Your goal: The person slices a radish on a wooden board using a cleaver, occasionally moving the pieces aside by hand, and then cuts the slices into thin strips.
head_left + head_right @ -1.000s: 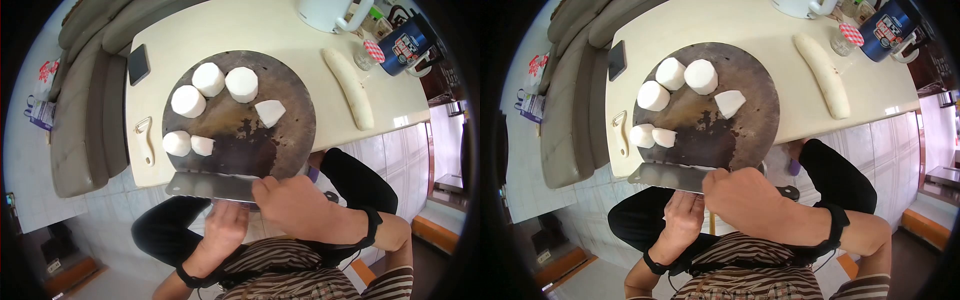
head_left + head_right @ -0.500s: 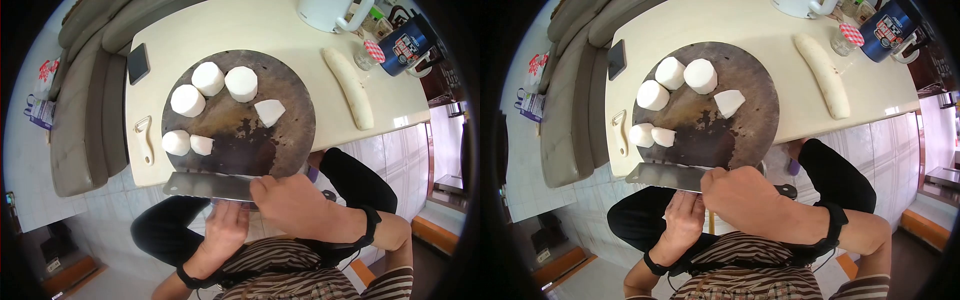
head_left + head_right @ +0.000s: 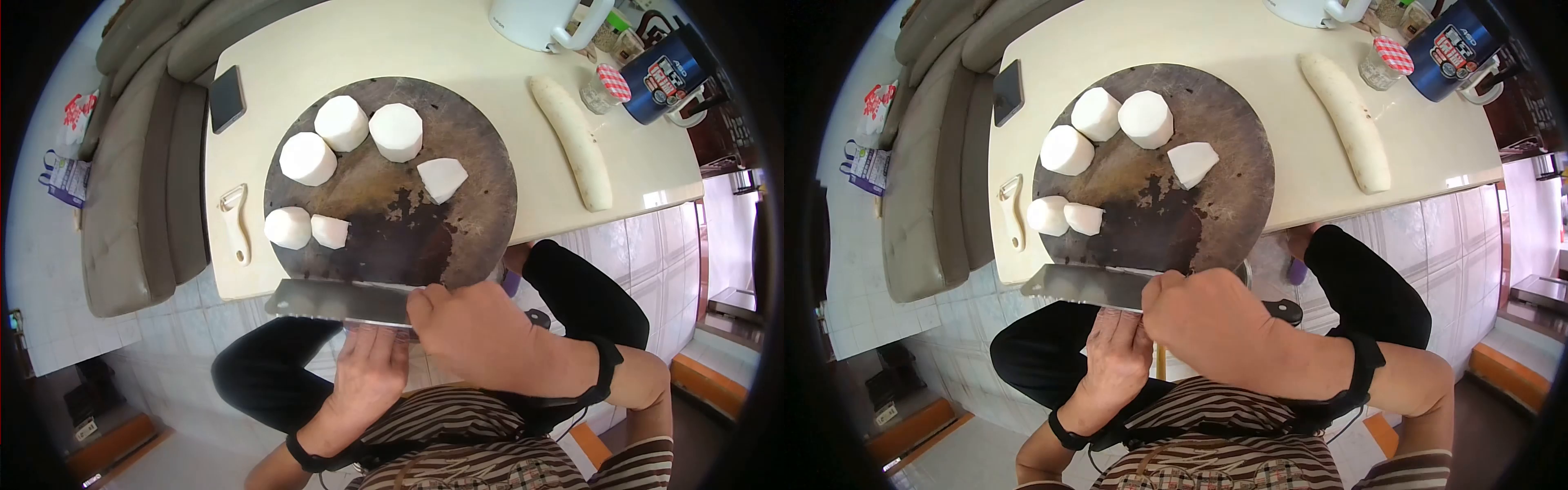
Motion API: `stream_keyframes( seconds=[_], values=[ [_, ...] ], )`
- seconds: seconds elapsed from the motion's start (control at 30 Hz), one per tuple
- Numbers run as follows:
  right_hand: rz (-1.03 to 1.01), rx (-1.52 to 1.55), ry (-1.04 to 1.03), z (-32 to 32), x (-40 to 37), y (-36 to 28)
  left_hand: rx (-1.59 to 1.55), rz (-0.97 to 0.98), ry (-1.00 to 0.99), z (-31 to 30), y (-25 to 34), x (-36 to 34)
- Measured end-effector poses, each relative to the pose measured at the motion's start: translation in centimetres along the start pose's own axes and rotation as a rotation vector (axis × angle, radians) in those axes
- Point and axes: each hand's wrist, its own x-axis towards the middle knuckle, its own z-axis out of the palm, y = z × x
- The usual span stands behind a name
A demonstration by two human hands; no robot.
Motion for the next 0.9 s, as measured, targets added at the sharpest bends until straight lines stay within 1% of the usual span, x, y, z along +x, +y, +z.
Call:
stream_keyframes(
  seconds=[0.07, 0.13, 0.2, 0.27, 0.33, 0.43, 0.5, 0.53, 0.6, 0.77, 0.8, 0.9],
  values=[
    [-0.028, 0.007, -0.003, -0.7, -0.4, 0.4, 0.09, 0.032, 0.001, -0.2, 0.1, 0.2],
    [-0.063, 0.018, -0.014, -1.0, -0.8, 0.3, 0.054, 0.013, -0.009, 0.0, 0.2, -0.3],
    [0.014, 0.005, -0.041, -0.9, -1.4, -0.3, 0.015, -0.006, -0.024, 0.2, 0.3, -0.6],
    [0.017, -0.017, -0.062, -1.1, -1.4, -0.3, 0.006, -0.051, -0.009, 0.3, 0.6, -0.5],
    [0.027, -0.038, -0.086, -1.0, -1.4, -0.1, 0.008, -0.052, -0.012, 0.4, 0.6, -0.5],
    [0.005, 0.025, -0.05, -0.9, -0.7, 0.0, 0.02, -0.054, -0.024, 0.2, 0.8, -0.5],
    [-0.091, 0.016, -0.034, -1.3, 0.0, 0.0, 0.03, -0.051, -0.028, 0.2, 0.9, -0.4],
    [-0.09, 0.013, -0.031, -1.0, -0.2, 0.0, 0.034, -0.048, -0.01, 0.4, 0.8, -0.4],
    [-0.001, 0.0, 0.028, -0.1, -0.4, 0.2, 0.042, -0.049, 0.011, 0.4, 0.8, -0.4],
    [0.001, -0.025, -0.041, -0.7, -1.5, -0.3, -0.087, -0.134, -0.002, 0.4, 1.1, -0.7],
    [0.02, -0.05, -0.075, -0.7, -1.6, -0.3, -0.086, -0.136, -0.002, 0.4, 1.0, -0.8],
    [0.012, -0.038, -0.05, -0.3, -1.4, -0.4, -0.021, -0.077, -0.004, 0.6, 0.9, -0.7]
  ],
)
